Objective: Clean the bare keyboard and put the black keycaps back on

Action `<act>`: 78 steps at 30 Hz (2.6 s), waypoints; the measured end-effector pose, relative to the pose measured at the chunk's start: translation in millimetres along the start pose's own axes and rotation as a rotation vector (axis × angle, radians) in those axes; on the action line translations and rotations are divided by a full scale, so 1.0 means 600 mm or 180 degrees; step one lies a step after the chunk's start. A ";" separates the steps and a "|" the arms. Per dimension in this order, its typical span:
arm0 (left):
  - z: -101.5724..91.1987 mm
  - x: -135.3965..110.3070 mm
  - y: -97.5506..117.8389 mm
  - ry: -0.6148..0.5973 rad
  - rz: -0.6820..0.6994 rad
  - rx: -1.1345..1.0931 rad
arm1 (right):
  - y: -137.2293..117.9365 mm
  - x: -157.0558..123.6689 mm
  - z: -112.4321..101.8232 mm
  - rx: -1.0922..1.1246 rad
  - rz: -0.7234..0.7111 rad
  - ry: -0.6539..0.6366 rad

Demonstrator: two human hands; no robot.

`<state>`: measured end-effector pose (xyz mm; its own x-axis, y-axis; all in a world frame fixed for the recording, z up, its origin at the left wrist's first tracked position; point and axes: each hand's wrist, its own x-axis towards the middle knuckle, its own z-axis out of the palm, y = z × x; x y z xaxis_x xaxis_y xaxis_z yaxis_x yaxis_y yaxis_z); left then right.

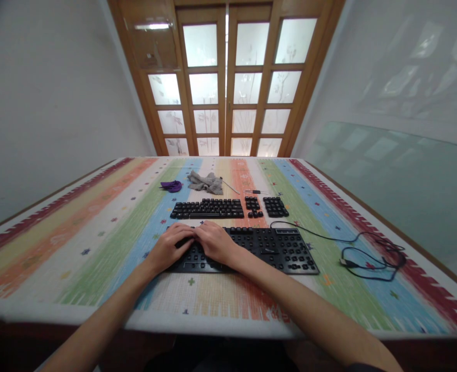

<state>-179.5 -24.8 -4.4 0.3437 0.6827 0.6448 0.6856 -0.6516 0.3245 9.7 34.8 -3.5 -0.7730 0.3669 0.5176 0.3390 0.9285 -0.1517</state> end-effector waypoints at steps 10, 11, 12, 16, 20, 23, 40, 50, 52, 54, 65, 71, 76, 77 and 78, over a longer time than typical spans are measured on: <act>-0.002 0.000 0.008 -0.0290 0.0195 0.0546 | -0.017 0.000 0.005 -0.0650 -0.0346 -0.0368; -0.003 0.000 0.009 -0.0324 0.0186 0.0546 | -0.019 0.000 0.002 -0.0669 -0.0393 -0.0398; -0.003 0.000 0.010 -0.0341 0.0165 0.0522 | -0.020 0.001 -0.002 -0.0636 -0.0409 -0.0402; -0.001 -0.003 0.009 -0.0246 0.0096 0.0379 | 0.007 0.021 -0.025 -0.0119 -0.0146 -0.0192; 0.002 -0.010 0.004 -0.0180 0.0037 0.0324 | 0.073 0.064 -0.032 0.0307 0.0342 0.0204; 0.004 -0.013 0.002 -0.0222 0.0076 0.0339 | 0.128 0.097 -0.018 0.0196 0.0783 0.0241; 0.003 -0.009 0.008 -0.0348 0.0023 0.0308 | 0.228 0.170 0.039 0.0207 0.1204 -0.0247; 0.005 -0.009 0.006 -0.0318 0.0007 0.0271 | 0.198 0.157 0.003 0.0426 0.1156 -0.0047; 0.004 -0.009 0.007 -0.0352 -0.0002 0.0272 | 0.182 0.141 -0.012 0.0628 0.1051 0.0044; 0.003 -0.009 0.007 -0.0359 -0.0013 0.0250 | 0.160 0.119 -0.027 0.0851 0.0971 0.0108; -0.003 0.000 0.007 -0.0260 -0.0206 0.0017 | 0.043 0.002 -0.056 0.1207 0.0630 -0.0129; -0.003 0.015 0.020 -0.0354 -0.0212 0.0019 | 0.036 -0.010 -0.042 0.1033 0.0430 -0.0016; 0.001 0.024 0.024 -0.0428 -0.0213 -0.0031 | 0.031 -0.012 -0.040 0.0977 0.0338 0.0121; 0.001 0.026 0.024 -0.0428 -0.0231 -0.0040 | 0.030 -0.012 -0.039 0.0966 0.0308 0.0132; 0.001 0.027 0.023 -0.0429 -0.0254 -0.0045 | 0.029 -0.012 -0.038 0.0951 0.0288 0.0135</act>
<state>-163.9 -22.7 9.8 0.3722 0.7700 0.5182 0.7054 -0.5975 0.3812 33.5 46.6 9.4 -0.7216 0.4520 0.5245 0.2280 0.8704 -0.4363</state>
